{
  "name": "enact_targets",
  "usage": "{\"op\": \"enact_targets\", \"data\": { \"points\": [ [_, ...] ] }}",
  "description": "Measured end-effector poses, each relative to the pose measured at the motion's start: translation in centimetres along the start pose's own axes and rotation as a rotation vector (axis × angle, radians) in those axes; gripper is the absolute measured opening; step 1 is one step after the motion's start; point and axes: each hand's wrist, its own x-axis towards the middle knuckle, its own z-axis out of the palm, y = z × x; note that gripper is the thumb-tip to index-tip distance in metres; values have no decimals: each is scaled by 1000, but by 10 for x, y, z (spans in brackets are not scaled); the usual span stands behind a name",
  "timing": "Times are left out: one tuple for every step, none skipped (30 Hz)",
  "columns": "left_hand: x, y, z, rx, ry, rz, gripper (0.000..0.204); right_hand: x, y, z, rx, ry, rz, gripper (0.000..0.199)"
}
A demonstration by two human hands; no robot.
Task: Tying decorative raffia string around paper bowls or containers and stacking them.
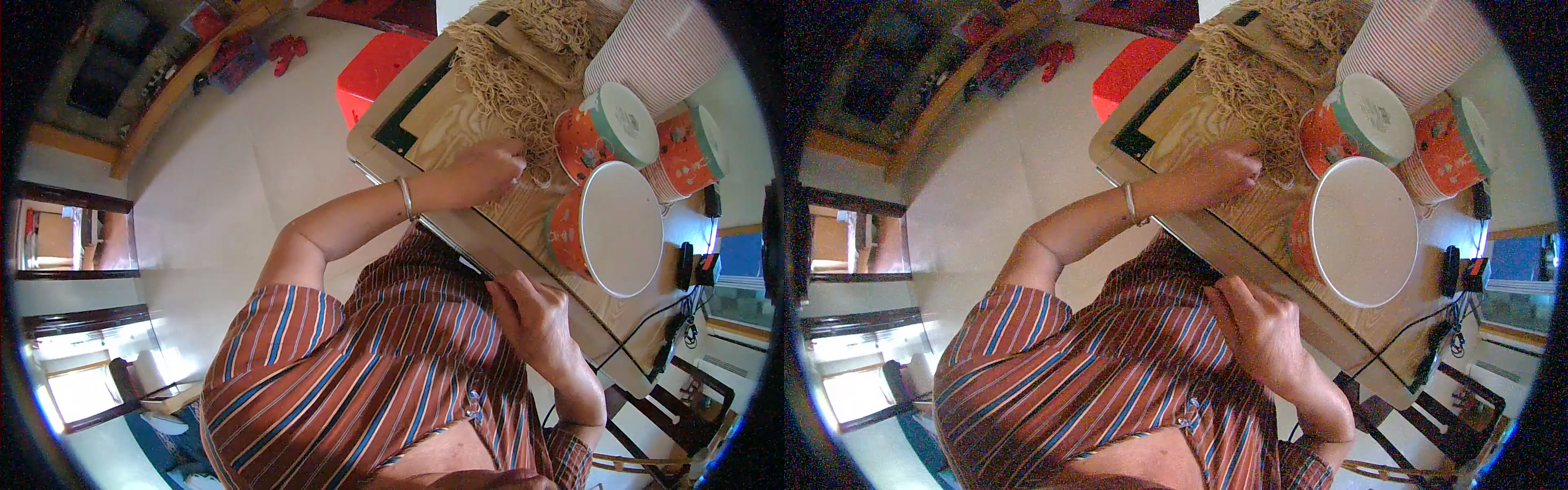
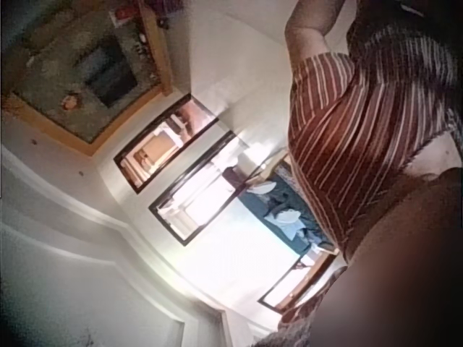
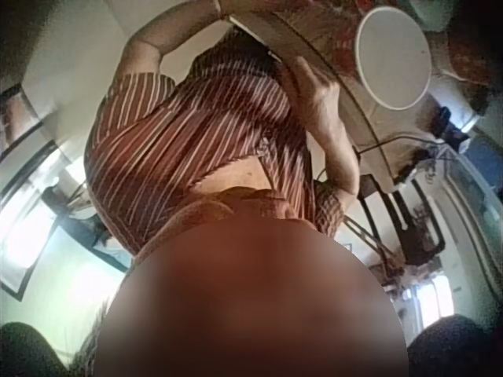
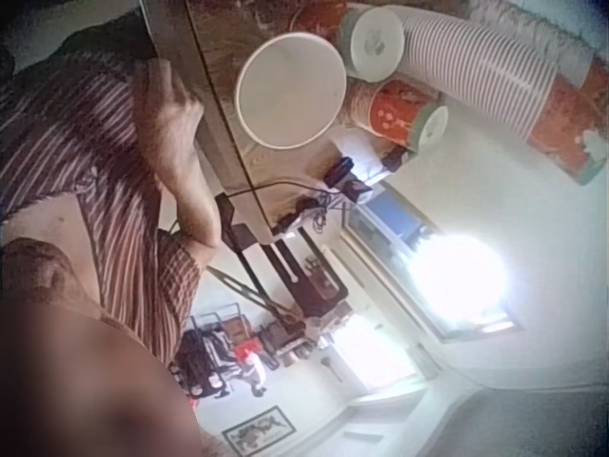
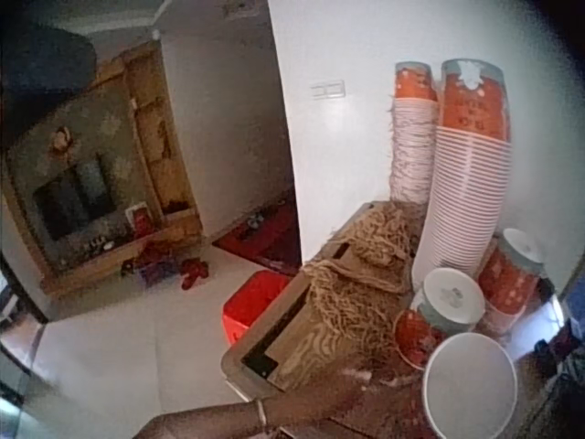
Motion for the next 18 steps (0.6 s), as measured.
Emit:
{"op": "enact_targets", "data": {
  "points": [
    [0, -1, 1, -14, 13, 2, 8, 0, 1, 1, 6, 17, 20, 11],
    [0, -3, 1, -13, 14, 1, 8, 0, 1, 2, 5, 15, 19, 11],
    [0, -4, 0, -41, 5, -24, 10, 0, 1, 2, -8, -13, 37, 12],
    [1, -2, -3, -70, -6, -46, 11, 1, 2, 2, -22, -39, 58, 12],
    [1, 0, -6, -71, -8, -45, 11, 1, 3, 3, -22, -39, 60, 12],
    [1, 3, -10, -68, -14, -96, 12, 1, 6, 5, -42, -38, 41, 13],
    [1, 7, -15, -63, -20, -147, 13, 2, 7, 6, -63, -37, 22, 14],
    [-1, 8, -16, -63, -21, -146, 13, 2, 8, 8, -62, -36, 23, 14],
    [-2, 8, -17, -78, 11, -59, 15, 2, 9, 9, -61, -39, 28, 14],
    [-4, 9, -18, -92, 45, 26, 17, 2, 10, 10, -60, -43, 30, 14],
    [-6, 10, -15, -91, 44, 25, 17, 2, 11, 12, -58, -43, 30, 14],
    [-8, 11, -10, -48, 10, 76, 18, 3, 12, 14, -61, -31, 42, 14],
    [-10, 12, -4, -5, -22, 126, 19, 3, 12, 16, -63, -19, 52, 14],
    [-12, 12, 1, -6, -23, 126, 19, 3, 13, 17, -63, -19, 53, 14],
    [-15, 13, 6, 49, -9, 135, 20, 3, 14, 17, -70, -23, 54, 13],
    [-16, 13, 11, 103, 5, 143, 20, 3, 14, 18, -78, -27, 54, 12],
    [-17, 12, 14, 103, 5, 143, 20, 3, 14, 18, -79, -27, 55, 12],
    [-18, 12, 17, 114, 64, 167, 20, 3, 14, 18, -88, -36, 59, 10]
  ]
}}
